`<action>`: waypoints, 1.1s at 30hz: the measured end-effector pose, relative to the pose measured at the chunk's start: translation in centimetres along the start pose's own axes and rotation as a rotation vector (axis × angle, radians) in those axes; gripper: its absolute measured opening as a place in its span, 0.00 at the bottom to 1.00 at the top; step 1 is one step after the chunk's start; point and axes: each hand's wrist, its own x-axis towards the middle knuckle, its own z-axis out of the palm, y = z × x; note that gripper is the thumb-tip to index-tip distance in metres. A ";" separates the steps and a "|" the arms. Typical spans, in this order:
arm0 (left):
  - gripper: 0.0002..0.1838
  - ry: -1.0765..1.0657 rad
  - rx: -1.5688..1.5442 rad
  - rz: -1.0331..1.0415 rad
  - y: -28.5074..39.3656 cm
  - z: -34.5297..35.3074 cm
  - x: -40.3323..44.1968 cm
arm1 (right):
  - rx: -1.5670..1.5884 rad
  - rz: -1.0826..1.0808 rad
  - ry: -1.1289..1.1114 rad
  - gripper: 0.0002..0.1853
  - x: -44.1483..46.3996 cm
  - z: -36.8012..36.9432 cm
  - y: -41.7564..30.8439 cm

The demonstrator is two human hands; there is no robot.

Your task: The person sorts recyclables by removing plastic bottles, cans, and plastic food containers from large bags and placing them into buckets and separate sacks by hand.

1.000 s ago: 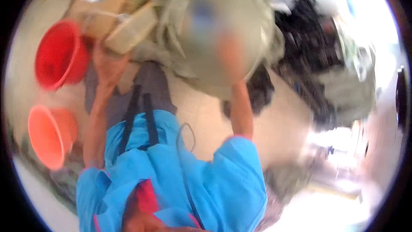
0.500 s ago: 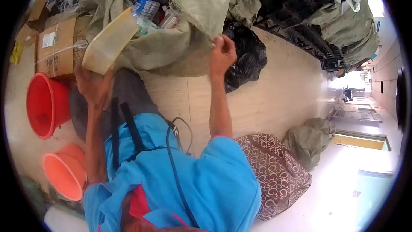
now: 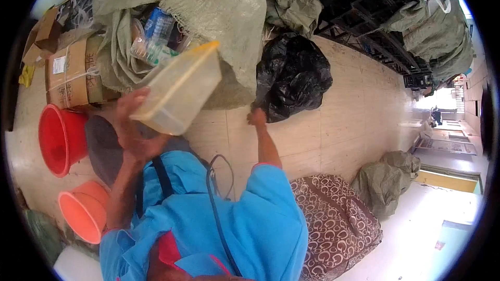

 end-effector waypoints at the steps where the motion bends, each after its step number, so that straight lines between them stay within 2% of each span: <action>1: 0.40 -0.060 -0.011 -0.014 0.2 0.6 -0.4 | -0.151 -0.139 -0.066 0.14 -1.7 0.8 -1.4; 2: 0.40 -0.118 -0.023 -0.029 0.4 1.2 -0.5 | -0.304 -0.277 -0.133 0.12 -4.2 1.1 -3.5; 4: 0.40 -0.154 -0.053 -0.020 1.0 2.6 -0.4 | 0.050 -0.028 -0.092 0.11 -9.4 0.9 -7.1; 5: 0.40 -0.192 -0.090 -0.036 0.8 3.3 -1.0 | -0.191 -0.237 0.235 0.14 -9.1 2.3 -6.0; 7: 0.39 -0.252 -0.127 -0.063 0.8 4.1 -1.8 | -0.238 -0.229 0.560 0.25 -9.2 0.4 -6.6; 9: 0.39 -0.275 -0.138 -0.108 1.0 4.7 -2.2 | -0.173 -0.184 0.739 0.34 -8.3 -3.7 -7.8; 10: 0.39 -0.281 -0.143 -0.106 0.9 5.0 -2.4 | -0.171 -0.177 0.742 0.34 -7.4 -4.8 -7.3; 12: 0.39 -0.319 -0.172 -0.099 0.6 5.6 -2.7 | -0.302 -0.157 0.527 0.37 -5.2 -6.9 -6.9; 13: 0.39 -0.306 -0.166 -0.093 0.4 6.0 -3.0 | -0.309 -0.107 0.356 0.32 -3.4 -6.5 -5.8; 14: 0.40 -0.331 -0.176 -0.094 0.4 6.3 -3.2 | -0.310 -0.118 0.360 0.32 -2.0 -5.7 -4.7; 16: 0.40 -0.348 -0.172 -0.085 0.3 6.9 -2.8 | -0.258 -0.126 0.207 0.26 0.3 -4.0 -3.1; 17: 0.40 -0.375 -0.188 -0.095 0.6 7.2 -2.6 | -0.279 -0.123 0.206 0.22 0.8 -2.9 -2.2; 21: 0.40 -0.476 -0.196 -0.119 0.7 8.3 -3.4 | -0.197 -0.228 0.058 0.21 -5.3 1.1 -2.7; 27: 0.34 -0.616 -0.163 -0.238 -1.5 12.6 -8.0 | 0.092 -0.567 -0.460 0.21 -19.9 6.0 -6.2; 30: 0.36 -0.717 -0.121 -0.314 -3.1 14.1 -10.9 | 0.095 -0.573 -0.445 0.21 -20.9 5.6 -7.0; 33: 0.34 -0.804 -0.121 -0.335 -4.6 15.2 -13.0 | -0.016 -0.350 -0.287 0.21 -21.5 2.1 -6.4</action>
